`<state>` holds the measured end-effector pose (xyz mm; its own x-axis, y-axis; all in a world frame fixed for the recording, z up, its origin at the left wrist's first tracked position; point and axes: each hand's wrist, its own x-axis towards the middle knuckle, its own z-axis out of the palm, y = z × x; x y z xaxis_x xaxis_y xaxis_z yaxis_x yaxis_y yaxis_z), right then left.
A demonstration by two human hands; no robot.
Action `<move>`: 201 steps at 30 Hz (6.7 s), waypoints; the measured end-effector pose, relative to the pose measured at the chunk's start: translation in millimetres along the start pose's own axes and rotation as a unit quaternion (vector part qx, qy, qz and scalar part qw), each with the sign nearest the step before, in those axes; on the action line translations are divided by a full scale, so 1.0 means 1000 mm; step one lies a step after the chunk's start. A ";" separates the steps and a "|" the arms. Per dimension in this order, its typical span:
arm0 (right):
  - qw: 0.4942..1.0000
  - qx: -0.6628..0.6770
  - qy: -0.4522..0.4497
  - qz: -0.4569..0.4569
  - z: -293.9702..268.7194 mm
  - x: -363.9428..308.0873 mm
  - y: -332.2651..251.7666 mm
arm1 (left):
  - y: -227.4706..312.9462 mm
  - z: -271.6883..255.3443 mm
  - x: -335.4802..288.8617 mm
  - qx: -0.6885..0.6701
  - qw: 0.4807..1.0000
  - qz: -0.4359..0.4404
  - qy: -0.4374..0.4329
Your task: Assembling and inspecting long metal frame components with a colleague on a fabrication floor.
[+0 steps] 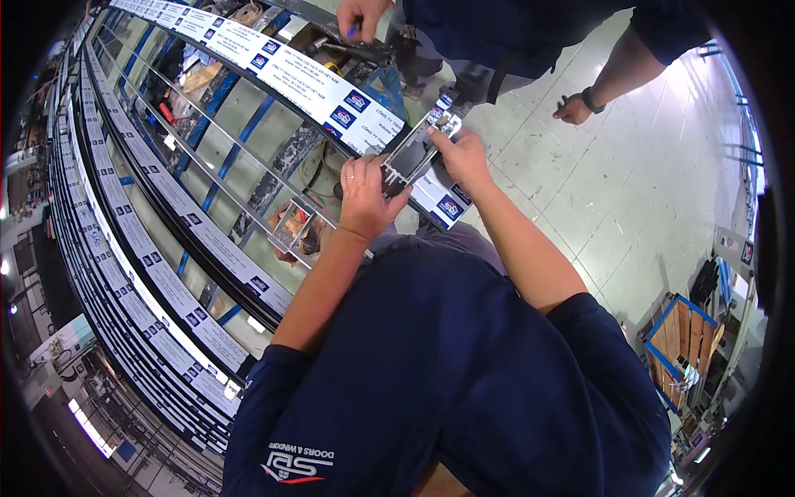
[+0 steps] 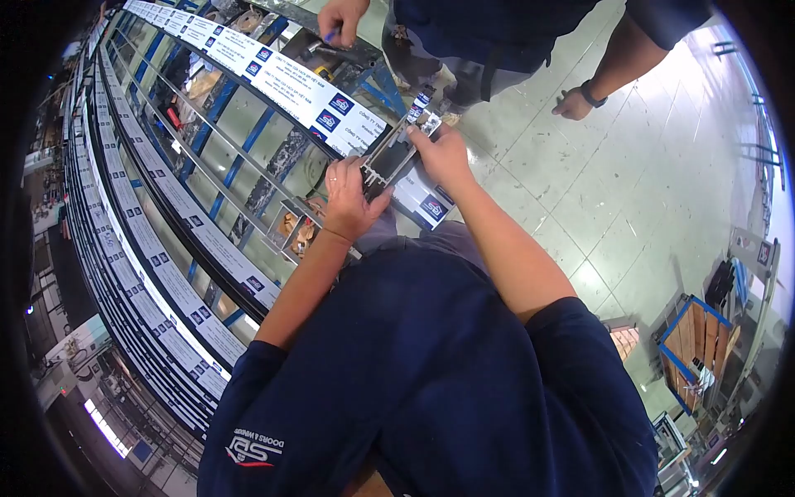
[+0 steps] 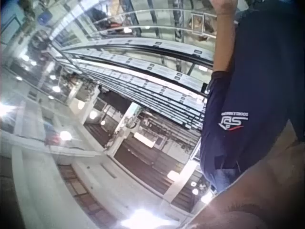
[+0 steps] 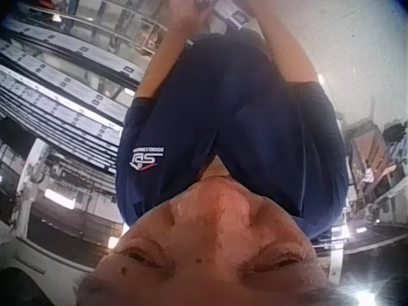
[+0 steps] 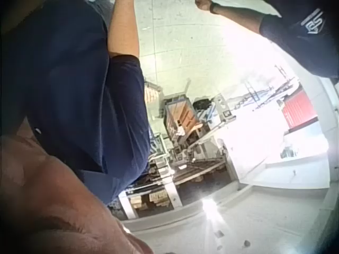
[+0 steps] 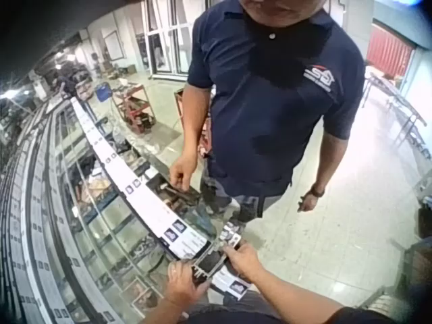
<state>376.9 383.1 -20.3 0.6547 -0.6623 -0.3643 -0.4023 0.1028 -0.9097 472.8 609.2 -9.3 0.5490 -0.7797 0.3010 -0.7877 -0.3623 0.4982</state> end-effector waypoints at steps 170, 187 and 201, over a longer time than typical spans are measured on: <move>1.000 0.002 -0.006 -0.018 -0.001 -0.002 -0.002 | 0.040 -0.058 0.011 0.042 0.994 -0.074 -0.069; 1.000 -0.021 -0.019 0.001 -0.002 0.003 -0.009 | 0.027 -0.045 0.010 0.036 0.996 -0.074 -0.027; 0.999 0.025 -0.023 0.000 0.001 0.001 -0.003 | 0.020 -0.038 0.004 0.026 0.998 -0.058 -0.008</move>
<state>379.4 383.2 -17.8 0.6837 -0.6273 -0.3729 -0.3708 0.1415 -0.9179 469.7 618.2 32.9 0.6338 -0.7385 0.2300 -0.7320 -0.4766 0.4868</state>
